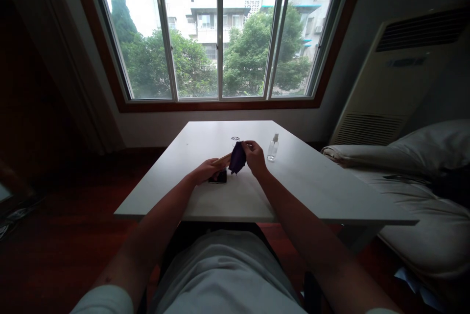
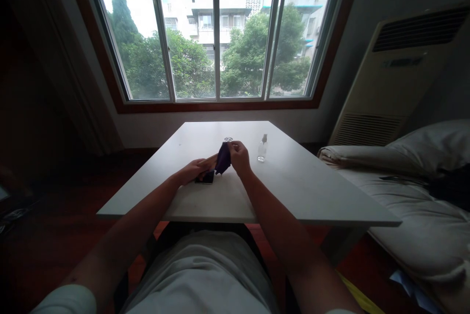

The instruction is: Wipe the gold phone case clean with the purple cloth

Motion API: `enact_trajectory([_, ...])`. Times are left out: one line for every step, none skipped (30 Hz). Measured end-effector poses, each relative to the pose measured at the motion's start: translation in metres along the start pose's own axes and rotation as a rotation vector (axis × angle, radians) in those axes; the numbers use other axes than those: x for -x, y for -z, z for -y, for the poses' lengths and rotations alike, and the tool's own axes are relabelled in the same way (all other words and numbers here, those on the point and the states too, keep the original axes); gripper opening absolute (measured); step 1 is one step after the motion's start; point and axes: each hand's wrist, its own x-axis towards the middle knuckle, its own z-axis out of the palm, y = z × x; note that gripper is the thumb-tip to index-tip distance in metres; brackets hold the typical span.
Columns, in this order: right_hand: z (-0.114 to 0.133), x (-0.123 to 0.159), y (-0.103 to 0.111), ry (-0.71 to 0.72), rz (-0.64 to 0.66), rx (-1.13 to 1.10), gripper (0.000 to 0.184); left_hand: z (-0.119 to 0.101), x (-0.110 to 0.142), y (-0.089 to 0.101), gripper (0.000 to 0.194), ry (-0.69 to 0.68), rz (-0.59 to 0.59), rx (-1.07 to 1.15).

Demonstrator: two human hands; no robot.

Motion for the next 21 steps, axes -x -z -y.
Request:
enact_trajectory([0.000,-0.002,0.004,-0.036,-0.041,-0.017,0.057,0.000,0.000,0.000,0.045,0.004,-0.006,-0.002])
enact_trajectory([0.000,-0.005,0.007,-0.059,-0.077,-0.023,0.059,0.001,-0.001,0.001,0.045,0.008,-0.013,-0.006])
enact_trajectory([0.000,-0.007,0.011,-0.069,-0.104,-0.018,0.060,0.001,-0.001,0.001,0.044,0.012,-0.019,-0.012])
enact_trajectory([0.002,-0.008,0.013,-0.067,-0.119,-0.005,0.061,0.002,-0.001,0.001,0.044,0.015,-0.021,-0.014])
enact_trajectory([0.004,-0.009,0.015,-0.055,-0.120,0.012,0.062,0.002,-0.002,0.001,0.043,0.016,-0.018,-0.013])
enact_trajectory([0.007,-0.009,0.015,-0.040,-0.107,0.028,0.061,0.002,-0.002,0.001,0.043,0.017,-0.013,-0.008])
enact_trajectory([0.011,-0.009,0.014,-0.025,-0.080,0.036,0.060,0.003,-0.002,0.001,0.043,0.018,-0.010,-0.001])
enact_trajectory([0.017,-0.009,0.013,-0.014,-0.040,0.033,0.059,0.003,-0.002,0.001,0.043,0.016,-0.010,0.008])
enact_trajectory([0.023,-0.008,0.010,-0.010,0.010,0.023,0.057,0.002,-0.002,0.001,0.042,0.013,-0.011,0.017])
enact_trajectory([0.031,-0.007,0.006,-0.009,0.067,0.010,0.056,0.002,-0.002,0.001,0.041,0.010,-0.012,0.021])
enact_trajectory([0.038,-0.005,0.001,-0.016,0.128,-0.011,0.055,0.001,-0.001,0.000,0.040,0.005,-0.013,0.022])
enact_trajectory([0.046,-0.004,-0.004,-0.026,0.177,-0.018,0.055,0.000,-0.001,0.000,0.038,0.004,-0.013,0.022])
enact_trajectory([0.052,-0.003,-0.009,-0.031,0.229,-0.013,0.054,-0.001,0.000,0.000,0.035,0.006,-0.013,0.020])
enact_trajectory([0.058,-0.003,-0.014,-0.030,0.277,-0.007,0.052,-0.001,0.001,0.000,0.031,0.011,-0.014,0.017])
enact_trajectory([0.062,-0.004,-0.020,-0.025,0.335,0.001,0.051,-0.002,0.001,-0.001,0.028,0.019,-0.016,0.016])
enact_trajectory([0.064,-0.006,-0.025,-0.024,0.376,0.023,0.050,-0.002,0.002,-0.001,0.025,0.028,-0.018,0.016])
enact_trajectory([0.064,-0.010,-0.030,-0.020,0.417,0.065,0.049,-0.003,0.002,-0.001,0.023,0.037,-0.019,0.019])
enact_trajectory([0.064,-0.014,-0.034,-0.006,0.449,0.126,0.047,-0.002,0.002,-0.001,0.021,0.045,-0.025,0.023])
enact_trajectory([0.062,-0.018,-0.038,0.024,0.470,0.210,0.043,-0.002,0.001,-0.001,0.020,0.051,-0.032,0.027])
enact_trajectory([0.060,-0.023,-0.040,0.071,0.482,0.320,0.038,-0.001,0.001,-0.001,0.018,0.055,-0.041,0.029])
enact_trajectory([0.058,-0.028,-0.042,0.140,0.479,0.448,0.032,0.000,0.000,0.000,0.017,0.058,-0.050,0.031])
